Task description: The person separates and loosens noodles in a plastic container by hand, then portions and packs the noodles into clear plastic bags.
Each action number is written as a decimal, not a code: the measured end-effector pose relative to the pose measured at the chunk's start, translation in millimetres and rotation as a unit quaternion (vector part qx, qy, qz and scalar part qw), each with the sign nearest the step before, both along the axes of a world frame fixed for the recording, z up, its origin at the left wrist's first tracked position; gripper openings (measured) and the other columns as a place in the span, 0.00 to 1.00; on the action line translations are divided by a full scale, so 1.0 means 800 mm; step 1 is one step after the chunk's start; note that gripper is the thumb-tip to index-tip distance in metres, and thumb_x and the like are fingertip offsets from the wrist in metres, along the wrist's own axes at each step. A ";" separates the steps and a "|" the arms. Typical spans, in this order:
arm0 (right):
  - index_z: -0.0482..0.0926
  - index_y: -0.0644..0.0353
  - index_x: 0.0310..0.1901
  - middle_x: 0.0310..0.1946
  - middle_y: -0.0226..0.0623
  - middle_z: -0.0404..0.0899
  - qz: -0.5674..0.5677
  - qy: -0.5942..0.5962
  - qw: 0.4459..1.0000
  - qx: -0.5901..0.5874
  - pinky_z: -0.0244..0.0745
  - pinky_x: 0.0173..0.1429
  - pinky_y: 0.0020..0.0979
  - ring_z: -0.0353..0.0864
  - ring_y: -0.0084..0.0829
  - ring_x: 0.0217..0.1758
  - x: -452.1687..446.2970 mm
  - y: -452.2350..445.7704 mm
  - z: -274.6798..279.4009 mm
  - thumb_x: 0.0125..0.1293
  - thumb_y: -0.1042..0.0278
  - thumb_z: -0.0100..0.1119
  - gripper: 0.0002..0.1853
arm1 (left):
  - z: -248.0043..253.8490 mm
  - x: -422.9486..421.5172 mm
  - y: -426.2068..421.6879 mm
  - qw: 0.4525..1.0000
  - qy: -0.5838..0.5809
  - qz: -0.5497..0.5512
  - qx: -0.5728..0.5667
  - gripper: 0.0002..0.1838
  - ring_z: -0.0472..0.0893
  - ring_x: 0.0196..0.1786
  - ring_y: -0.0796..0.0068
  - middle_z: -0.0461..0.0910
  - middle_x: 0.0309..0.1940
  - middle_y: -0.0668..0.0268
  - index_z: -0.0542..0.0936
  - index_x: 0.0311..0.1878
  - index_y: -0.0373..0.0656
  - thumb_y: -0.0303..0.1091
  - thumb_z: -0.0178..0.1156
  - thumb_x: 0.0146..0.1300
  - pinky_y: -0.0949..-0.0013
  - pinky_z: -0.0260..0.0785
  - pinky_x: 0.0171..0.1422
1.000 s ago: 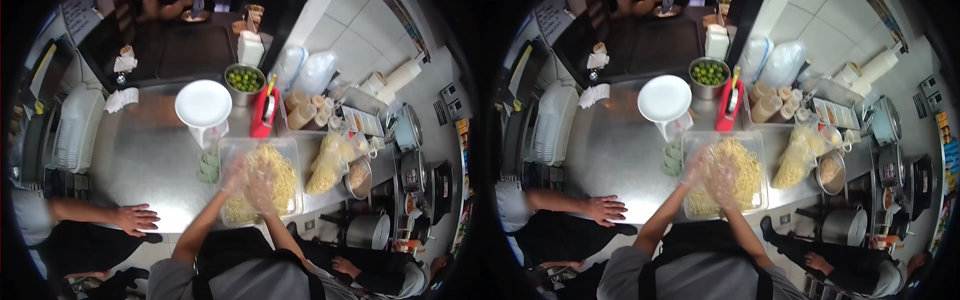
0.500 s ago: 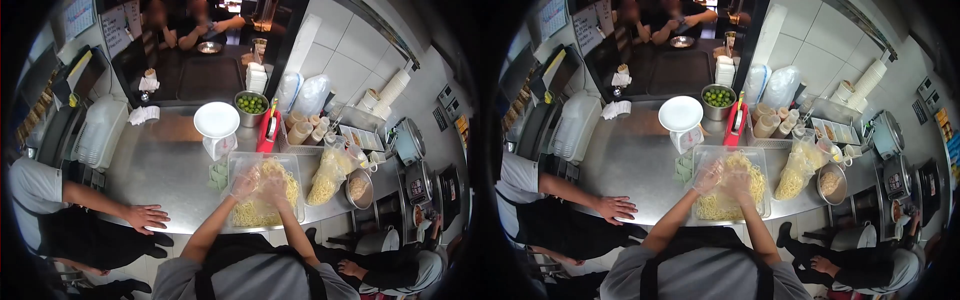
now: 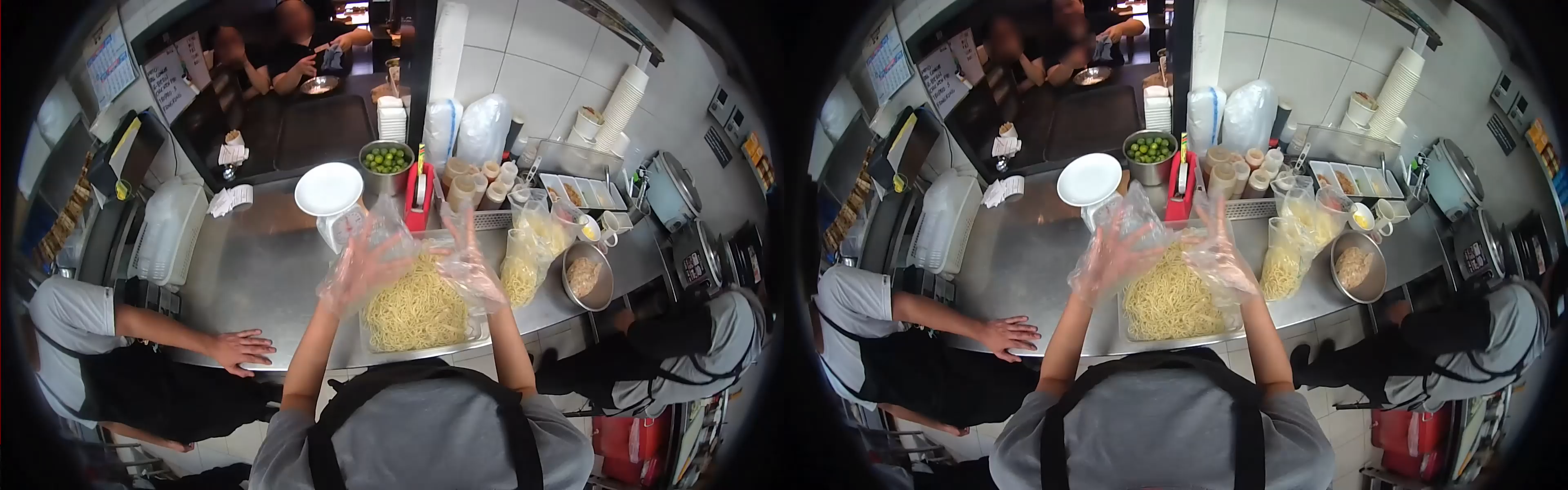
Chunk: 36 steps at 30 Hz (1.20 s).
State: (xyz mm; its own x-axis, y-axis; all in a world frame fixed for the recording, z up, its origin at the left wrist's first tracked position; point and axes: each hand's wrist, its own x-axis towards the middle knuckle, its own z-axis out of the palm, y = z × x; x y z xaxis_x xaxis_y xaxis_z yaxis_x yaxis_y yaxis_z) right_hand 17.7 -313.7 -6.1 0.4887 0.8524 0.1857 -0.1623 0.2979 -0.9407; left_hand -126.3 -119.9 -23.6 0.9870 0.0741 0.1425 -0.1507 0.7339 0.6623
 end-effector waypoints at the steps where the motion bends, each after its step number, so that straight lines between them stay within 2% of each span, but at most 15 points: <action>1: 0.26 0.43 0.72 0.73 0.37 0.42 0.005 -0.049 0.999 -0.002 0.75 0.50 0.28 0.73 0.29 0.50 0.006 0.012 0.001 0.48 0.59 0.72 0.63 | -0.002 -0.003 -0.005 0.999 -0.009 -0.035 -0.009 0.48 0.58 0.67 0.37 0.44 0.73 0.53 0.34 0.72 0.70 0.70 0.48 0.56 0.42 0.54 0.69; 4: 0.41 0.49 0.73 0.66 0.35 0.59 0.020 -0.170 0.985 -0.017 0.74 0.51 0.27 0.73 0.22 0.45 0.026 0.043 0.010 0.52 0.61 0.68 0.53 | -0.009 -0.002 -0.014 0.995 -0.019 -0.094 -0.003 0.48 0.60 0.67 0.40 0.45 0.72 0.51 0.33 0.73 0.70 0.70 0.48 0.57 0.44 0.59 0.66; 7: 0.54 0.55 0.70 0.51 0.32 0.72 -0.032 -0.142 0.989 -0.007 0.73 0.50 0.26 0.73 0.20 0.42 0.020 0.051 -0.011 0.55 0.65 0.65 0.42 | -0.006 -0.015 -0.034 0.996 0.018 -0.079 0.024 0.49 0.64 0.66 0.47 0.52 0.70 0.51 0.39 0.74 0.63 0.65 0.55 0.57 0.50 0.64 0.64; 8: 0.57 0.57 0.69 0.45 0.30 0.76 -0.060 -0.114 0.992 0.000 0.72 0.50 0.26 0.73 0.19 0.41 0.020 0.047 -0.016 0.56 0.66 0.64 0.39 | -0.024 -0.022 -0.032 0.996 0.048 -0.032 0.068 0.47 0.65 0.65 0.50 0.56 0.68 0.51 0.43 0.73 0.58 0.60 0.57 0.57 0.53 0.64 0.64; 12: 0.64 0.59 0.62 0.37 0.29 0.77 -0.174 -0.044 0.983 0.047 0.74 0.45 0.26 0.78 0.25 0.40 0.014 0.017 -0.045 0.61 0.34 0.50 0.39 | -0.099 -0.031 -0.021 0.946 0.131 0.234 0.182 0.34 0.73 0.56 0.63 0.70 0.56 0.57 0.60 0.63 0.44 0.40 0.65 0.57 0.63 0.66 0.61; 14: 0.67 0.59 0.59 0.39 0.31 0.77 -0.173 -0.049 0.984 0.013 0.74 0.47 0.29 0.78 0.26 0.42 0.004 0.006 -0.077 0.62 0.35 0.49 0.35 | -0.104 -0.045 -0.020 0.896 0.131 0.368 0.212 0.28 0.75 0.51 0.69 0.74 0.50 0.60 0.65 0.55 0.41 0.33 0.68 0.54 0.67 0.67 0.57; 16: 0.70 0.59 0.55 0.41 0.33 0.78 -0.145 -0.095 0.985 0.009 0.73 0.52 0.30 0.77 0.27 0.45 -0.026 0.004 -0.096 0.62 0.49 0.58 0.26 | -0.092 -0.050 -0.034 0.848 0.098 0.456 0.251 0.27 0.75 0.49 0.72 0.74 0.46 0.62 0.65 0.48 0.42 0.30 0.71 0.49 0.69 0.68 0.54; 19: 0.74 0.60 0.51 0.43 0.33 0.77 -0.044 -0.183 0.981 -0.043 0.72 0.54 0.29 0.76 0.26 0.47 -0.061 0.026 -0.076 0.57 0.70 0.63 0.19 | -0.058 -0.034 -0.053 0.770 0.041 0.388 0.504 0.34 0.75 0.49 0.72 0.73 0.45 0.62 0.60 0.47 0.43 0.31 0.76 0.43 0.70 0.71 0.50; 20: 0.75 0.61 0.49 0.44 0.33 0.77 0.006 -0.188 0.979 -0.081 0.71 0.54 0.29 0.75 0.26 0.48 -0.078 0.021 -0.072 0.55 0.77 0.63 0.18 | -0.062 -0.036 -0.063 0.812 0.075 0.338 0.470 0.37 0.75 0.49 0.72 0.73 0.46 0.61 0.59 0.48 0.44 0.32 0.76 0.43 0.70 0.72 0.50; 23: 0.76 0.61 0.49 0.50 0.34 0.74 0.005 -0.043 0.998 -0.040 0.69 0.56 0.29 0.73 0.26 0.53 -0.086 0.020 -0.054 0.54 0.76 0.63 0.18 | -0.065 -0.024 -0.070 0.890 0.119 0.237 0.371 0.44 0.75 0.50 0.71 0.72 0.48 0.58 0.54 0.53 0.45 0.33 0.78 0.40 0.68 0.73 0.51; 25: 0.75 0.61 0.50 0.50 0.33 0.75 0.005 -0.113 0.994 -0.012 0.67 0.58 0.31 0.72 0.27 0.55 -0.078 0.025 -0.071 0.55 0.73 0.62 0.19 | -0.072 -0.024 -0.071 0.915 0.095 0.228 0.319 0.48 0.76 0.50 0.70 0.72 0.49 0.56 0.51 0.56 0.46 0.34 0.78 0.40 0.66 0.72 0.53; 29: 0.76 0.58 0.51 0.52 0.34 0.74 0.005 -0.065 0.998 -0.012 0.65 0.62 0.35 0.71 0.31 0.57 -0.086 0.032 -0.086 0.57 0.73 0.57 0.18 | -0.051 -0.026 -0.048 0.903 0.086 0.235 0.348 0.53 0.76 0.51 0.67 0.72 0.50 0.55 0.46 0.61 0.46 0.33 0.78 0.41 0.64 0.72 0.54; 32: 0.76 0.55 0.52 0.52 0.35 0.75 -0.056 -0.342 0.938 -0.012 0.62 0.64 0.37 0.71 0.33 0.56 -0.061 0.066 -0.131 0.60 0.72 0.53 0.17 | -0.051 -0.010 -0.035 0.912 0.072 0.237 0.327 0.54 0.74 0.54 0.66 0.70 0.52 0.56 0.45 0.62 0.46 0.31 0.77 0.42 0.62 0.71 0.56; 33: 0.76 0.56 0.52 0.52 0.36 0.74 -0.060 -0.363 0.930 -0.031 0.62 0.64 0.36 0.71 0.33 0.56 -0.054 0.076 -0.125 0.60 0.71 0.53 0.17 | -0.051 -0.004 -0.038 0.934 0.083 0.222 0.267 0.53 0.73 0.56 0.66 0.69 0.54 0.55 0.45 0.63 0.46 0.31 0.77 0.42 0.61 0.71 0.58; 36: 0.74 0.57 0.53 0.53 0.36 0.73 -0.067 -0.411 0.907 -0.069 0.62 0.64 0.36 0.71 0.33 0.57 -0.032 0.099 -0.111 0.60 0.69 0.54 0.18 | -0.061 0.002 -0.074 0.918 0.160 0.219 0.288 0.57 0.67 0.62 0.61 0.60 0.62 0.54 0.39 0.68 0.46 0.28 0.74 0.44 0.59 0.66 0.63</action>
